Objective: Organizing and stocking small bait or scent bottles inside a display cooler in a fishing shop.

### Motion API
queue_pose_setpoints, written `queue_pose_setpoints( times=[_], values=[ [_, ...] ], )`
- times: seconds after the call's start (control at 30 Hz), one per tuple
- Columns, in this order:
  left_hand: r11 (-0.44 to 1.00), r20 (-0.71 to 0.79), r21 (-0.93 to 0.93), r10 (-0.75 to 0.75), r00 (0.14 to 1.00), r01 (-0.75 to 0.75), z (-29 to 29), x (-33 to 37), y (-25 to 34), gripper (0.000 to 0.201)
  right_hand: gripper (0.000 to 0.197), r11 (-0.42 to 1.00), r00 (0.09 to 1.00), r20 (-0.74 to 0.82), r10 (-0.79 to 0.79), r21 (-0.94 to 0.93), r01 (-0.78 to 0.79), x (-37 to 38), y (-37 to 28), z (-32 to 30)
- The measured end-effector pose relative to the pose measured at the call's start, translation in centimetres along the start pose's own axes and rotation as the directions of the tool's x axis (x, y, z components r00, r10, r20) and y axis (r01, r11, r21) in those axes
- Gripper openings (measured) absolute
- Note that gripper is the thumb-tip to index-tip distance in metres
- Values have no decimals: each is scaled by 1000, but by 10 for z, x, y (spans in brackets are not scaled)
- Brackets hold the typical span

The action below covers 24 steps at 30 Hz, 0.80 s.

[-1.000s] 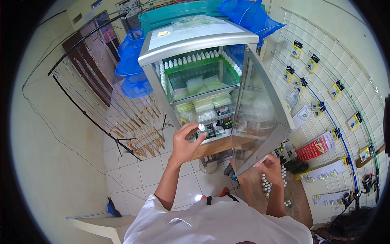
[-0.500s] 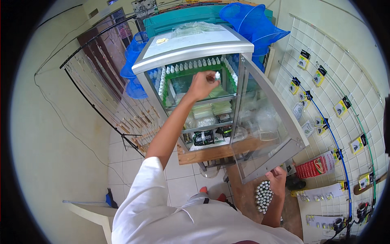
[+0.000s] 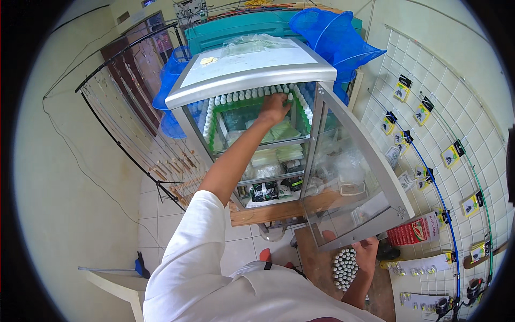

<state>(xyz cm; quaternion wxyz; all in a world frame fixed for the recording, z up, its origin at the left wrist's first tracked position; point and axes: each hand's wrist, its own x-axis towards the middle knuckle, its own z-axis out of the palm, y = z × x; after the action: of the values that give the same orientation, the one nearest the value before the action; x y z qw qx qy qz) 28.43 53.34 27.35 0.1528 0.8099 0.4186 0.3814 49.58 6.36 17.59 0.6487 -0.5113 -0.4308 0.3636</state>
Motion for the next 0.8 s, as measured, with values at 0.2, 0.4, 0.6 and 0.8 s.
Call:
queue_pose_setpoints(
  times=[0.2,0.4,0.6,0.8],
  values=[
    [980,53,167,-120,991,109,-4,1,8,27,17,998,1000,10,-28,-59,28,-3,15,-10],
    [984,-28,178,-26,999,30,5,6,-5,21,14,998,999,-21,-33,-58,31,-3,14,-5],
    [988,-25,151,-35,999,39,7,10,-3,21,12,997,999,-18,-27,-74,26,-5,11,-4],
    [981,-48,185,-55,997,63,6,11,3,22,13,998,1000,-8,-26,-52,25,-6,14,-7]
  ],
)
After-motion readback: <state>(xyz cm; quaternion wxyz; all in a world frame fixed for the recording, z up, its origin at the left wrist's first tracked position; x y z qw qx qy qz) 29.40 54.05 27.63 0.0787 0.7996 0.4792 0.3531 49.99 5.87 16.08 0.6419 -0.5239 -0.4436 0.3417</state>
